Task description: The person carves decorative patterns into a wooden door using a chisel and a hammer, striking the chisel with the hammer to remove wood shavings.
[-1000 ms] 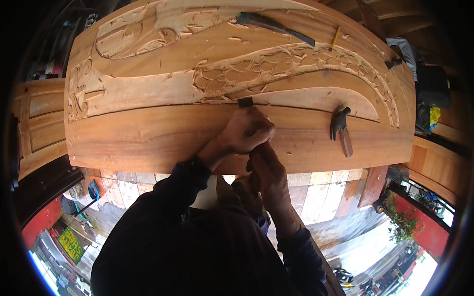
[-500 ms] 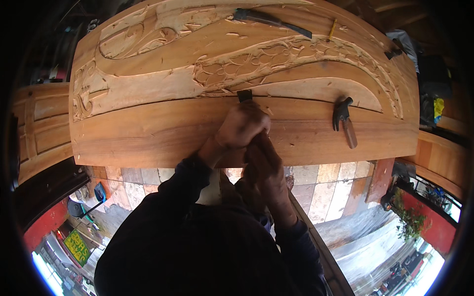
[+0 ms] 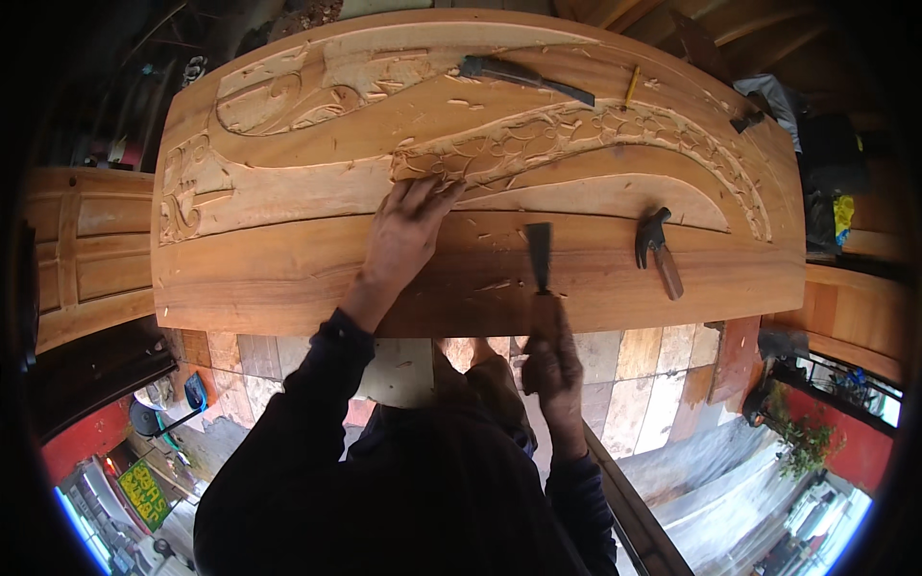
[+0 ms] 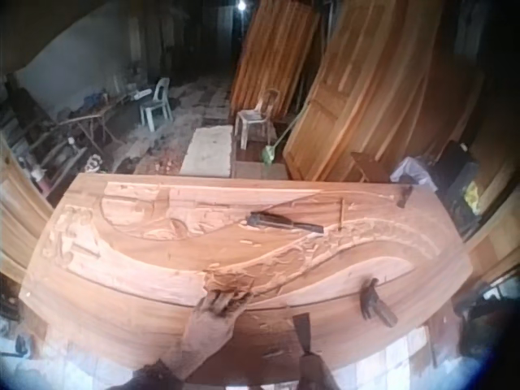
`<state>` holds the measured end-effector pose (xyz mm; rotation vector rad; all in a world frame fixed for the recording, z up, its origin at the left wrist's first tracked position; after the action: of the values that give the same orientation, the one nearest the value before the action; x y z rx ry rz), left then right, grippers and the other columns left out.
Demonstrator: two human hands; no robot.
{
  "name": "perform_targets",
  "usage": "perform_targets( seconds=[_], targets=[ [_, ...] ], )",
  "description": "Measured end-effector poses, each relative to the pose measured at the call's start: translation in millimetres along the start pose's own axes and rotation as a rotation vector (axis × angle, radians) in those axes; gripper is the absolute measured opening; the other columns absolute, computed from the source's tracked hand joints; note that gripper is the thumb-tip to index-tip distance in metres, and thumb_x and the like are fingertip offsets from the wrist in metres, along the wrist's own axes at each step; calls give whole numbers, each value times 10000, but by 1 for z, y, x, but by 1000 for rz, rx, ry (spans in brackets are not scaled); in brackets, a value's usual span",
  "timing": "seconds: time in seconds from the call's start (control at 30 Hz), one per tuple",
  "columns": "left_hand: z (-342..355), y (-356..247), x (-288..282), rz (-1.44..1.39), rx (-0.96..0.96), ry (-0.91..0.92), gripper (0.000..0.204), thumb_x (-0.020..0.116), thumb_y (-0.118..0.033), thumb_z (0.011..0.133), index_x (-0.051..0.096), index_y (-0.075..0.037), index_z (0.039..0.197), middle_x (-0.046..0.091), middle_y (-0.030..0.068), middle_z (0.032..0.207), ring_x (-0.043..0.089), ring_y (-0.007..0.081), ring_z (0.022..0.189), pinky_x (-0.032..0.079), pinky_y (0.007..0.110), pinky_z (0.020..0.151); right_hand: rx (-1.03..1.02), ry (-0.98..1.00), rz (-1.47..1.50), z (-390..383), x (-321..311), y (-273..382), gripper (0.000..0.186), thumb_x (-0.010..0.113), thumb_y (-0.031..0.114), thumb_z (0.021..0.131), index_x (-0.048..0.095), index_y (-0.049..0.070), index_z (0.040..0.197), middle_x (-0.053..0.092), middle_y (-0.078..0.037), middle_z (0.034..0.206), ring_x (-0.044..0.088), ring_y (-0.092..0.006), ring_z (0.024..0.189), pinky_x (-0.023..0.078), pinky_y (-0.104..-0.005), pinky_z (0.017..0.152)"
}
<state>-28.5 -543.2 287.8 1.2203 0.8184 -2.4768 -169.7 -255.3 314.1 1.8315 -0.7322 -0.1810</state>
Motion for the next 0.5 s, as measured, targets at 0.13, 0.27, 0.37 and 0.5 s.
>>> perform_targets(
  seconds=[0.13,0.27,0.37,0.5],
  targets=[
    [11,16,19,32,113,111,328,699,-37,826,693,-101,1148,676,61,1169,624,297,1133,566,425,926,-90,-203,148,-7,-2,3,601,537,206,1109,312,127,1660,636,-56,1016,555,-56,617,492,-225,533],
    [-1,58,27,211,71,116,323,664,-53,822,640,-74,1143,639,107,1187,589,322,1162,522,463,995,-93,-302,124,-11,2,-9,511,529,339,1111,451,86,1547,618,-85,960,527,-108,522,411,-236,422],
    [-8,93,-9,190,-247,-102,351,641,-110,891,618,-42,1234,607,152,1308,541,383,1269,446,507,1107,-98,-340,150,-23,7,-11,409,566,313,1098,534,74,1430,626,-67,981,543,-101,552,425,-243,450],
    [-22,34,-18,162,-42,-126,463,614,-168,1015,563,-22,1451,482,221,1560,434,419,1466,354,521,1229,-95,-297,125,-32,-7,-41,485,678,225,1031,502,65,1454,602,-44,1014,559,-93,593,462,-253,495]
  ],
)
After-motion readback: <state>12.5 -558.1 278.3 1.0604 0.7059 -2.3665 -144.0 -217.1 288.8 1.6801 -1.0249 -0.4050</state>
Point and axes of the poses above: each hand's wrist, its own z-axis towards the middle knuckle, its own x-axis out of the palm, y = z × x, the point moved 1 cm from there along z, towards the middle knuckle
